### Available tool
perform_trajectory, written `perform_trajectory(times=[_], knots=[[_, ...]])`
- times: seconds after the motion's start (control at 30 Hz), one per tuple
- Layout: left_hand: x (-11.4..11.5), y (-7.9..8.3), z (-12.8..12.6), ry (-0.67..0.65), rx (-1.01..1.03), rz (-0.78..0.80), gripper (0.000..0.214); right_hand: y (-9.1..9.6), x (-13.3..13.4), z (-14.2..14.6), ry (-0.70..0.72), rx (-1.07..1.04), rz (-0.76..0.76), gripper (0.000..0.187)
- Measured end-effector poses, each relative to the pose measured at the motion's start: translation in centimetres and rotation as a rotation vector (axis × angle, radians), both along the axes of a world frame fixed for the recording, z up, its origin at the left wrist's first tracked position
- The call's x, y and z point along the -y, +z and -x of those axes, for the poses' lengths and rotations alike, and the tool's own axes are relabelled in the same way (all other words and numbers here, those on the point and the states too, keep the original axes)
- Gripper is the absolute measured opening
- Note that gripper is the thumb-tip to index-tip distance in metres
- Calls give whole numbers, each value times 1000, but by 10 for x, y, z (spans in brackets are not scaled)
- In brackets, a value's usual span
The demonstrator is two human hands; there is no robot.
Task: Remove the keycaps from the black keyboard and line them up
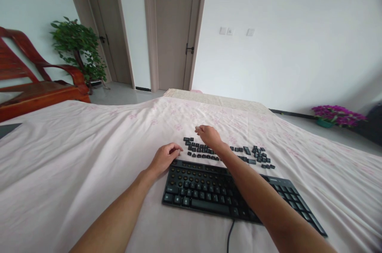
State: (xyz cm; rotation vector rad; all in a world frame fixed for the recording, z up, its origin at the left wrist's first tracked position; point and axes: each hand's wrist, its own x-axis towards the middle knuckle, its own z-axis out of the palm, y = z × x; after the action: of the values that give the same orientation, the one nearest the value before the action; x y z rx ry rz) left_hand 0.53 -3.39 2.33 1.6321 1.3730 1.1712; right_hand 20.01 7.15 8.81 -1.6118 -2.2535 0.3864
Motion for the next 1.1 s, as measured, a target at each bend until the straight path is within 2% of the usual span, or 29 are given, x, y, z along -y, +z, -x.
perform_trajectory(times=[0.13,0.23,0.37,0.47,0.57,0.67,0.87,1.0,1.1], knots=[[0,3,2,-23,142,11,26,29,29,-15,275,-133,-155,51],[2,9,3,-29,145,-13,24,38,57,-27,265,-219,-181,48],[10,22,2,-101,-2,-9,22,22,89,-33,217,-576,-16,37],[18,27,-2,-181,-81,15,22,4,104,-29,249,-685,106,25],[24,26,-6,-219,-108,19,21,-5,111,-23,314,-672,159,17],[27,22,-6,-229,-104,20,21,-4,115,-22,352,-627,185,16],[26,23,1,-365,-64,59,22,5,129,-23,398,-649,250,30],[26,30,6,-489,-90,51,22,-2,139,-18,461,-638,271,37],[28,36,7,-531,-178,20,22,-6,142,-13,488,-600,242,40]])
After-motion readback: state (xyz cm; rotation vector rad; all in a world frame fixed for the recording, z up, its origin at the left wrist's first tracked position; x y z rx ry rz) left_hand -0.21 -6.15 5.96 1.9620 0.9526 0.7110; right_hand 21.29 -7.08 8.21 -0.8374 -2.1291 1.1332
